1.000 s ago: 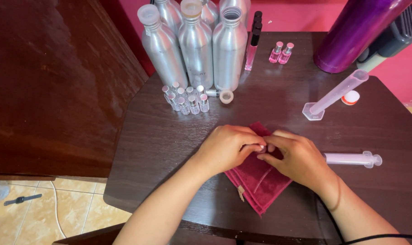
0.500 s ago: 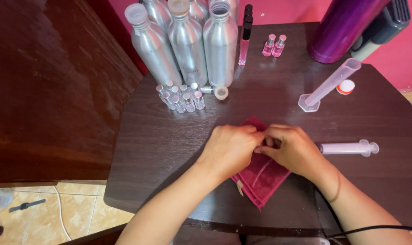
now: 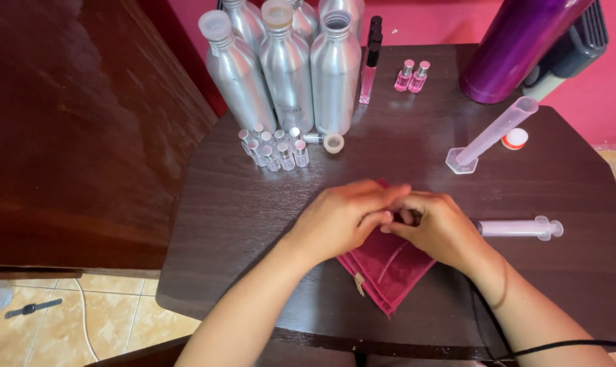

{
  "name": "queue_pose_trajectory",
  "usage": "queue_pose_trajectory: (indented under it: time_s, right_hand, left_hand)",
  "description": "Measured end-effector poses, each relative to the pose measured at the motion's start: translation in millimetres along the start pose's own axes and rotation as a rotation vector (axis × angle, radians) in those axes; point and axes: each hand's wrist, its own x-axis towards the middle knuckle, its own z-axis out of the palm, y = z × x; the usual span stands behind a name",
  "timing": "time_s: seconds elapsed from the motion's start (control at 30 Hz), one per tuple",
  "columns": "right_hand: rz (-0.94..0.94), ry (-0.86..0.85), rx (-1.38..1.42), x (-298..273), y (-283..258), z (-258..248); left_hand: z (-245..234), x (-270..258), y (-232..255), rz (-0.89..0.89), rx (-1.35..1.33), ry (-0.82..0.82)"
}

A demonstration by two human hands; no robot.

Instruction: The person fills small glass vials and larger aluminum bottles with a pink liquid using syringes and a graduated cylinder.

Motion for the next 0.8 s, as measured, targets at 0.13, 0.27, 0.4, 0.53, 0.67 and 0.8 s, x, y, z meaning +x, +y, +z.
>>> queue_pose_trajectory:
  time_s: [0.13, 0.27, 0.4, 0.53, 0.67, 0.8]
  right_hand:
    - [-0.064, 0.047, 0.018, -2.4, -13.5, -3.5]
    - [-0.067, 0.061, 0.027, -2.5, -14.7, -0.8]
    - [-0.107, 0.075, -0.033, -3.3, -10.0, 5.9]
    - [-0.058, 0.046, -0.067, -5.5, 2.6, 13.7]
    - [-0.035, 0.040, -0.095, -3.5, 6.5, 16.7]
    - [-0.049, 0.049, -0.124, -2.9, 9.5, 20.1]
  left_hand:
    - [12.5, 0.1, 6.3, -0.107, -0.767, 0.308]
    - [57.8, -3.3, -22.8, -0.049, -1.028, 0.416]
    - [66.6, -3.3, -26.8, -0.090, -0.976, 0.308]
    - [77.5, -3.7, -28.9, -0.050, -0.836, 0.270]
    - [76.9, -3.7, -28.3, -0.069, -0.632, 0.223]
    - [75.0, -5.3, -28.9, -0.033, -0.454, 0.226]
